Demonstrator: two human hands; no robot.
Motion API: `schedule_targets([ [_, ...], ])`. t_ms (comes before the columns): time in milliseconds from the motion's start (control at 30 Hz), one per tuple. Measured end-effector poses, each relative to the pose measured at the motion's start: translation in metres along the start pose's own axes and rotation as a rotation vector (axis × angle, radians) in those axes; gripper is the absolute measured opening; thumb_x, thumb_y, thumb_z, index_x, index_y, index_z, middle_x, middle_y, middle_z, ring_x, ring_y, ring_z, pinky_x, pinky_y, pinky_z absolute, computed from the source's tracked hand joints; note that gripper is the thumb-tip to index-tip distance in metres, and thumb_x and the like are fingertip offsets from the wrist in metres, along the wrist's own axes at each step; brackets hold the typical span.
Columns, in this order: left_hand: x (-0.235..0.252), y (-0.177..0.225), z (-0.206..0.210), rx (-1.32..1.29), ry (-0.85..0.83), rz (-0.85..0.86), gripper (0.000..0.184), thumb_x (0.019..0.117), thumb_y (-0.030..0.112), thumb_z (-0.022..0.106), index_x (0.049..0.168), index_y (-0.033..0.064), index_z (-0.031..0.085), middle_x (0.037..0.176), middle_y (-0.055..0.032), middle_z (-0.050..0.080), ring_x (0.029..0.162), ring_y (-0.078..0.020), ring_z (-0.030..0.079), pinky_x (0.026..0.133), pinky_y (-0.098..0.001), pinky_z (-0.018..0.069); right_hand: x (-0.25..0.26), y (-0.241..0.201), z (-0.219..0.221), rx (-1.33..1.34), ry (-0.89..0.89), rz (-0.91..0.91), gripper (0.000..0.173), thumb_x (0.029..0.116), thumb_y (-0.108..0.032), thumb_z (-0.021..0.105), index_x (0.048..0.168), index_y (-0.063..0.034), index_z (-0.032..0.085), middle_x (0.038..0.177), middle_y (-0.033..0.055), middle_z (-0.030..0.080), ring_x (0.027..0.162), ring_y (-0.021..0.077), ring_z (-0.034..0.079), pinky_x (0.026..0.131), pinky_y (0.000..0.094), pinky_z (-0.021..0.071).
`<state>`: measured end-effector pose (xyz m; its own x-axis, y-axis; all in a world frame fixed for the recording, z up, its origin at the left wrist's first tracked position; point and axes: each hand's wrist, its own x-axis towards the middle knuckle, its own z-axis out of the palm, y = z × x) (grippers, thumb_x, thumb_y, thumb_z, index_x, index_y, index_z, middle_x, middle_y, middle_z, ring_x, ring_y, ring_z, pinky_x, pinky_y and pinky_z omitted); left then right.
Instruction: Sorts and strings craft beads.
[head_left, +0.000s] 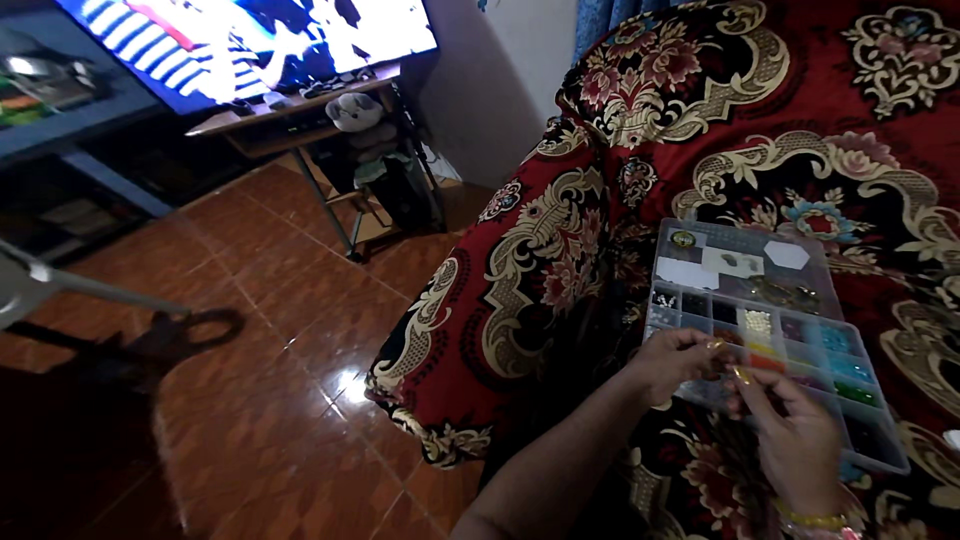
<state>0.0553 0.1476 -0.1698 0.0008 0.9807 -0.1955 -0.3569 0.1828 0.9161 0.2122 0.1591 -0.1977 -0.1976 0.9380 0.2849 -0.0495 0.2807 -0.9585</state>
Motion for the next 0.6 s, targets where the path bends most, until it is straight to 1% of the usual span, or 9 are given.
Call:
schedule_targets([
  [100, -0.002, 0.0037, 0.002, -0.076, 0.006, -0.066, 0.022, 0.1093, 0.011, 0.043, 0.118, -0.0014, 0.059, 0.102, -0.0033, 0.067, 0.088, -0.0117, 0.067, 0.086, -0.0323, 0.0576, -0.002, -0.0028, 0.0015, -0.04, -0.004, 0.018, 0.017, 0.0949, -0.01, 0.061, 0.101, 0.003, 0.069, 0.078, -0.004, 0.07, 0.06, -0.001, 0.064, 0.057, 0.017, 0.0572],
  [133, -0.002, 0.0032, 0.0021, -0.096, 0.001, -0.078, 0.022, 0.1095, 0.011, 0.042, 0.118, -0.0007, 0.059, 0.102, -0.0029, 0.067, 0.088, -0.0115, 0.067, 0.085, -0.0318, 0.0574, -0.0027, -0.0037, 0.0018, -0.042, -0.001, 0.025, 0.017, 0.095, -0.011, 0.062, 0.101, 0.0027, 0.07, 0.078, -0.0034, 0.07, 0.06, -0.0003, 0.064, 0.056, 0.0176, 0.0575],
  [200, -0.0016, 0.0017, 0.0018, -0.13, -0.006, -0.089, 0.022, 0.1094, 0.011, 0.041, 0.118, 0.0004, 0.059, 0.101, -0.0022, 0.068, 0.087, -0.011, 0.068, 0.084, -0.0309, 0.0575, -0.0034, -0.005, 0.0027, -0.036, 0.008, 0.03, 0.015, 0.0944, -0.011, 0.063, 0.099, 0.0009, 0.071, 0.078, -0.0037, 0.071, 0.059, -0.0003, 0.064, 0.056, 0.0174, 0.0572],
  [300, -0.0021, 0.0027, 0.0012, -0.118, -0.012, -0.109, 0.022, 0.1096, 0.012, 0.041, 0.116, 0.0016, 0.059, 0.099, -0.0016, 0.068, 0.085, -0.0103, 0.068, 0.082, -0.0298, 0.0578, -0.0032, -0.0058, 0.0044, -0.023, 0.013, 0.033, 0.014, 0.0928, -0.008, 0.063, 0.098, 0.0018, 0.071, 0.077, -0.0024, 0.071, 0.059, 0.0007, 0.064, 0.056, 0.018, 0.0574],
  [433, -0.0038, 0.0057, 0.0014, -0.086, -0.006, -0.131, 0.021, 0.1095, 0.01, 0.041, 0.115, 0.0023, 0.06, 0.1, -0.0017, 0.068, 0.086, -0.0108, 0.068, 0.083, -0.0298, 0.0579, -0.0036, -0.0068, 0.0051, -0.028, 0.003, 0.041, 0.014, 0.0918, -0.008, 0.062, 0.097, 0.0015, 0.071, 0.074, -0.0023, 0.069, 0.057, 0.0014, 0.064, 0.054, 0.0182, 0.0566],
  [600, -0.0036, 0.0057, 0.0001, -0.088, -0.006, -0.15, 0.021, 0.1091, 0.01, 0.041, 0.11, 0.0039, 0.061, 0.098, -0.0006, 0.068, 0.085, -0.011, 0.068, 0.083, -0.0301, 0.0581, -0.0033, -0.0057, 0.0059, -0.008, -0.012, 0.054, 0.012, 0.0923, -0.009, 0.064, 0.095, -0.0001, 0.071, 0.07, -0.0036, 0.067, 0.055, 0.0007, 0.061, 0.052, 0.0181, 0.055],
])
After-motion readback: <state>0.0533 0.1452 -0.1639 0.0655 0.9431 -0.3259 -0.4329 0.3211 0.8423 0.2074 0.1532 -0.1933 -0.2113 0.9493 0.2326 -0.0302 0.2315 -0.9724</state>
